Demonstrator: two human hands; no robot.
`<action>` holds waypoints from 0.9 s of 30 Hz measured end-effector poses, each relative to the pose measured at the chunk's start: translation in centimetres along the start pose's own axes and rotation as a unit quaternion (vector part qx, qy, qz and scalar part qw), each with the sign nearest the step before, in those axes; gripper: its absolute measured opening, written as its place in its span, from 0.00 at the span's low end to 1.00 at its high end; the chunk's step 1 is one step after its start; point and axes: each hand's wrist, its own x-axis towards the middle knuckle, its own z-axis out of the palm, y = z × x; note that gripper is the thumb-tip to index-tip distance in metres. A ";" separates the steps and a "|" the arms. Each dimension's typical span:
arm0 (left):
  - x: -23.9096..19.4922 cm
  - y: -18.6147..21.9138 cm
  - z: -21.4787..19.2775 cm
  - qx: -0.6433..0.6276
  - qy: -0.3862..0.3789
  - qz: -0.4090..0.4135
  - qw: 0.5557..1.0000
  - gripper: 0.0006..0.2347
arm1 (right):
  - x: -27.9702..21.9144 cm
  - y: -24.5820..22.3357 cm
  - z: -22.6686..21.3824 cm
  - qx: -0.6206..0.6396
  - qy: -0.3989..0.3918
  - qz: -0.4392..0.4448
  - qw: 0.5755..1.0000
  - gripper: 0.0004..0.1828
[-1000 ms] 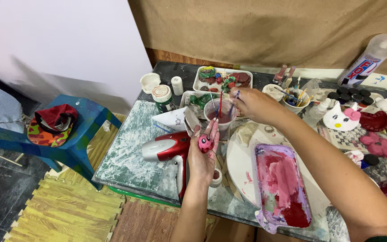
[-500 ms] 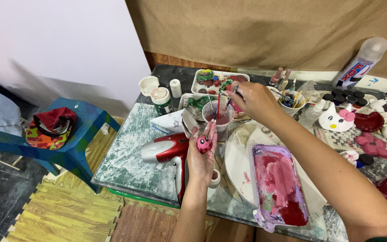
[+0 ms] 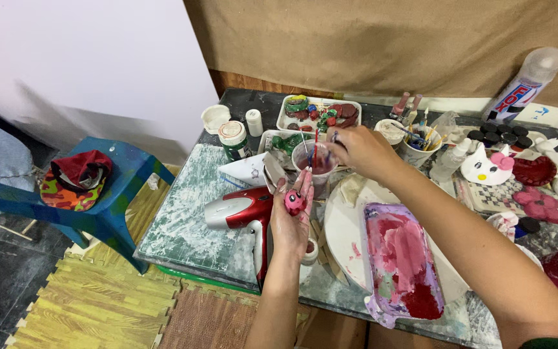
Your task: The person paints a small pink figurine with a brush, repeatedly dipping it into a paint container and applying pink paint. The person uses a hairdryer to dry the figurine between painting steps.
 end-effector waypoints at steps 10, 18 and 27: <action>-0.1 -0.1 -0.1 -0.005 -0.007 0.005 1.000 0.21 | -0.9 -0.5 -1.7 -0.071 0.177 -0.081 0.978 0.14; 0.2 -0.2 -0.7 -0.015 -0.018 -0.007 1.000 0.19 | -5.7 1.9 -4.9 0.088 0.087 -0.005 0.992 0.11; -6.0 -2.4 1.6 -0.047 -0.109 -0.040 0.992 0.22 | -26.1 2.1 -11.5 0.210 0.363 0.159 0.894 0.10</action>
